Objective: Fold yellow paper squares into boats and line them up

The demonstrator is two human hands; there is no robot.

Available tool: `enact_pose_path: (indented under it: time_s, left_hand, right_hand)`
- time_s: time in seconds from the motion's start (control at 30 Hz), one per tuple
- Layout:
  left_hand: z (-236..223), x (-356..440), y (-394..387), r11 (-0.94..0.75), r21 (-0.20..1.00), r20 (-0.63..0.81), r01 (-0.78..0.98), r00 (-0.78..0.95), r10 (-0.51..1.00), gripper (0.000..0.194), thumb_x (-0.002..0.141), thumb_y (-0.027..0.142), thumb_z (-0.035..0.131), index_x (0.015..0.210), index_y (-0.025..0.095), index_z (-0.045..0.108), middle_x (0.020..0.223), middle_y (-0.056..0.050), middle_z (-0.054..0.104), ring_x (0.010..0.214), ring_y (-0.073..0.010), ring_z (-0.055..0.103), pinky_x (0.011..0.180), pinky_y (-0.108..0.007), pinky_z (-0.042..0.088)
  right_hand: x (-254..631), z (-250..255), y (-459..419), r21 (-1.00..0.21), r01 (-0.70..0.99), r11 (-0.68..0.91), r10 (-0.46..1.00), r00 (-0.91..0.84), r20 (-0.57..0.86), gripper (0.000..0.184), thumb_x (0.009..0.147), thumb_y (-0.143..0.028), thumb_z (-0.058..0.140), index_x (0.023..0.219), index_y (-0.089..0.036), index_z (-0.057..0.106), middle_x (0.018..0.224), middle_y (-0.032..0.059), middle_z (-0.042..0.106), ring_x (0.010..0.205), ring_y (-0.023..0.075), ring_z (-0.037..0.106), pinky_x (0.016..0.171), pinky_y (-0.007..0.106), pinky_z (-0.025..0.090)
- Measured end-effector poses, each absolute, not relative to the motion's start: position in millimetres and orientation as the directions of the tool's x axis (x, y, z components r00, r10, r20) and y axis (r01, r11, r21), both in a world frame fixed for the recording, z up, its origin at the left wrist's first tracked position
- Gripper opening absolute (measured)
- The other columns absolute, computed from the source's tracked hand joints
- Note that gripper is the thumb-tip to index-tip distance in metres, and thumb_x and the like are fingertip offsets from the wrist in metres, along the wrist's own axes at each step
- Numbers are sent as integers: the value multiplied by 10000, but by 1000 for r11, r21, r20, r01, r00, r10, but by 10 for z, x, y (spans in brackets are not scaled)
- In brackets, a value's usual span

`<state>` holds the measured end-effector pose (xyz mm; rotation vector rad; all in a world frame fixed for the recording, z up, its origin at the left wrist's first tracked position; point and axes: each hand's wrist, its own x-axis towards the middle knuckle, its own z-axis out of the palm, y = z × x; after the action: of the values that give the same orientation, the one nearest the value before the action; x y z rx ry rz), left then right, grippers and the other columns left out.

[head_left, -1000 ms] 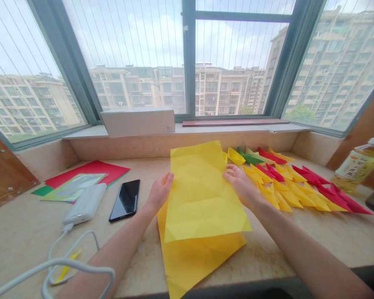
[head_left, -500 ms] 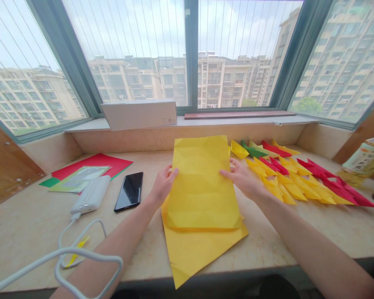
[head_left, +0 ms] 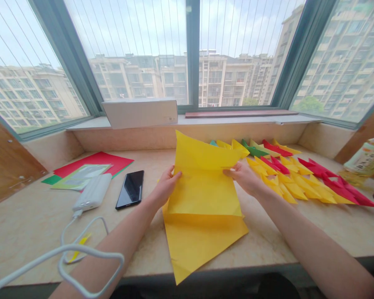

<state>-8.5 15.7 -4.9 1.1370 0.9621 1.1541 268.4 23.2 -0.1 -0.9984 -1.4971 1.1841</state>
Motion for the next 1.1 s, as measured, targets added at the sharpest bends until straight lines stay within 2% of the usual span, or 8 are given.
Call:
enact_pose_path:
  time_s: [0.1, 0.2, 0.33, 0.53, 0.6, 0.73, 0.87, 1.1]
  left_hand:
    - [-94, -96, 204, 24, 977, 12, -211, 169, 985, 449, 838, 505, 632, 1150, 184, 599, 1029, -95, 755, 882, -256, 733, 667, -298, 576]
    - [-86, -91, 194, 98, 961, -27, -257, 269, 963, 574, 879, 651, 449, 1122, 166, 637, 1024, -116, 752, 939, -292, 720, 697, -332, 574]
    - [3, -72, 91, 225, 942, -105, -250, 415, 904, 693, 843, 745, 421, 1197, 175, 597, 1049, -120, 744, 973, -309, 709, 735, -356, 565]
    - [83, -77, 30, 275, 934, -165, -227, 408, 898, 734, 826, 779, 413, 1292, 218, 502, 1093, -92, 721, 955, -301, 706, 684, -353, 551]
    - [57, -84, 49, 278, 937, -163, -214, 438, 884, 680, 828, 736, 470, 1280, 230, 510, 1102, -80, 714, 970, -298, 697, 681, -336, 541]
    - [-7, -81, 72, 232, 940, -105, -250, 435, 894, 500, 854, 483, 574, 1289, 253, 483, 1151, -50, 685, 1021, -256, 672, 769, -323, 531]
    - [11, -64, 62, 190, 936, -81, -297, 342, 936, 535, 818, 313, 552, 1336, 245, 436, 1124, -48, 684, 980, -230, 678, 743, -309, 538]
    - [33, -9, 59, 104, 969, -54, -222, 219, 974, 476, 784, 200, 631, 1243, 207, 503, 1038, -66, 717, 862, -204, 708, 760, -314, 561]
  right_hand:
    - [2745, -34, 250, -983, 99, 158, 978, -152, 142, 202, 694, -305, 715, 859, -191, 738, 1255, 82, 670, 937, 248, 698, 795, 356, 556]
    - [2773, -89, 271, -987, 89, 130, 984, -134, 118, 171, 683, -294, 719, 826, -206, 753, 1352, 63, 600, 864, 217, 701, 741, 348, 569]
    - [2766, -188, 321, -947, 186, 263, 964, -91, 250, 130, 662, -301, 756, 758, -215, 772, 1299, 64, 614, 973, 249, 664, 800, 369, 566]
    - [2757, -237, 356, -859, 255, 444, 895, -77, 440, 117, 742, -323, 718, 746, -227, 784, 1194, 76, 643, 1034, 265, 631, 812, 385, 553]
    - [2758, -229, 354, -837, 268, 477, 876, -73, 476, 108, 751, -311, 710, 744, -235, 786, 1175, 75, 652, 1037, 262, 628, 810, 379, 548]
    - [2743, -187, 328, -820, 276, 501, 860, -52, 508, 85, 738, -293, 727, 748, -236, 789, 1179, 78, 657, 1056, 270, 628, 820, 383, 546]
    - [2723, -118, 291, -842, 203, 499, 861, -8, 508, 122, 726, -318, 745, 810, -238, 783, 1179, 81, 669, 1070, 277, 639, 822, 378, 557]
    - [2744, -95, 334, -936, -28, 350, 936, -28, 351, 702, 704, -420, 797, 1341, -281, 536, 1223, 109, 679, 934, 252, 713, 768, 385, 588]
